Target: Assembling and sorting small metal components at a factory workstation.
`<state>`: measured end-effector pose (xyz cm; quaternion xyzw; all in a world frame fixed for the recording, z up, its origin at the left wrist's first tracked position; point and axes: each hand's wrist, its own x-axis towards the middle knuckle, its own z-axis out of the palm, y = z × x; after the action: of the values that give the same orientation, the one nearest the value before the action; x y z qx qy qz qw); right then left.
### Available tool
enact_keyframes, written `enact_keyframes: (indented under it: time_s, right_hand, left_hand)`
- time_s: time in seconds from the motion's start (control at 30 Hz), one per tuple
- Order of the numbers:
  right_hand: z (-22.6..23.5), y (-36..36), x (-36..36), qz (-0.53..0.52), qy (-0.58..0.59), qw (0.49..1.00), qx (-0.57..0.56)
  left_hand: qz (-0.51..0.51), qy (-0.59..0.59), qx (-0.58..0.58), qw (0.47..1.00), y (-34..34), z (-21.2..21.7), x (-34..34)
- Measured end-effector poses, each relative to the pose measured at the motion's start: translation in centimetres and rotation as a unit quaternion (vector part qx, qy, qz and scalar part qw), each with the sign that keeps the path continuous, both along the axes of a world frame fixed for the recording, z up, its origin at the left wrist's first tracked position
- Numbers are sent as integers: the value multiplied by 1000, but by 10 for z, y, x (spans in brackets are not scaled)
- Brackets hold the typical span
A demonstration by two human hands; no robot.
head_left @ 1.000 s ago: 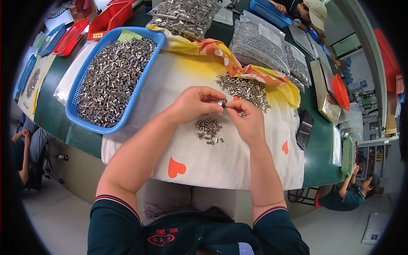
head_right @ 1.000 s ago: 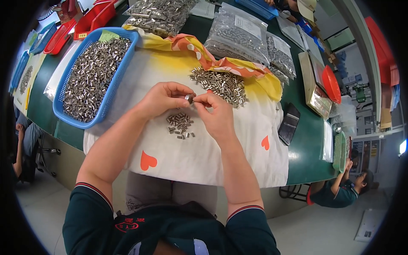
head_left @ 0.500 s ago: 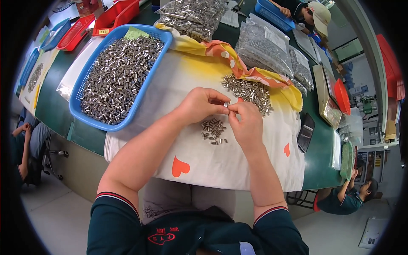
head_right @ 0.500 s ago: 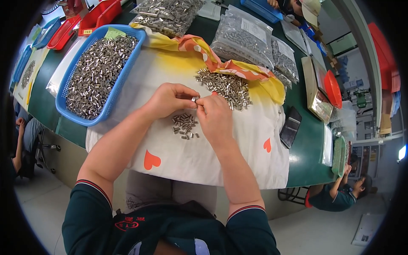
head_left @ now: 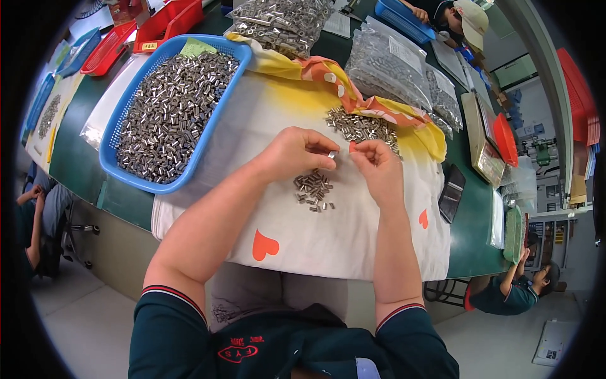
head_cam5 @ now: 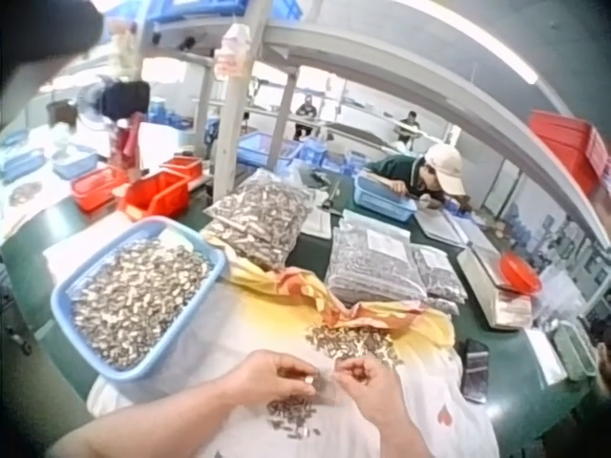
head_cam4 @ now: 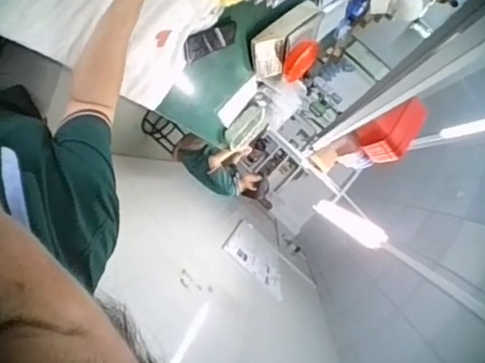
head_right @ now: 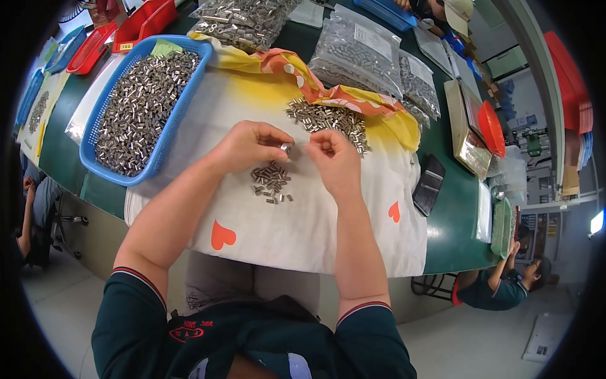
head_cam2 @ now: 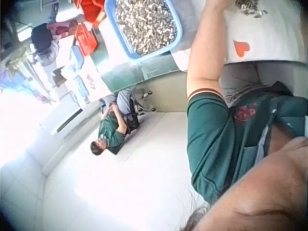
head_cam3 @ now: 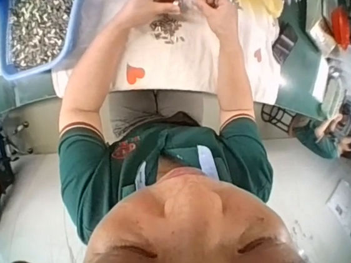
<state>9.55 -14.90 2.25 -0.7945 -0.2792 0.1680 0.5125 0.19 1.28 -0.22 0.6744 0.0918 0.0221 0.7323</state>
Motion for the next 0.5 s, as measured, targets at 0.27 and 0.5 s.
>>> enact_keyframes:
  time_s: [0.27,0.5]
  right_hand:
    - [-22,-3,22,-26,-365,917,-156]
    - [-24,4,19,-8,-396,897,-198]
  left_hand:
    - [-61,4,94,994,-2,6,-2]
    - [-38,-4,44,998,-1,3,-1]
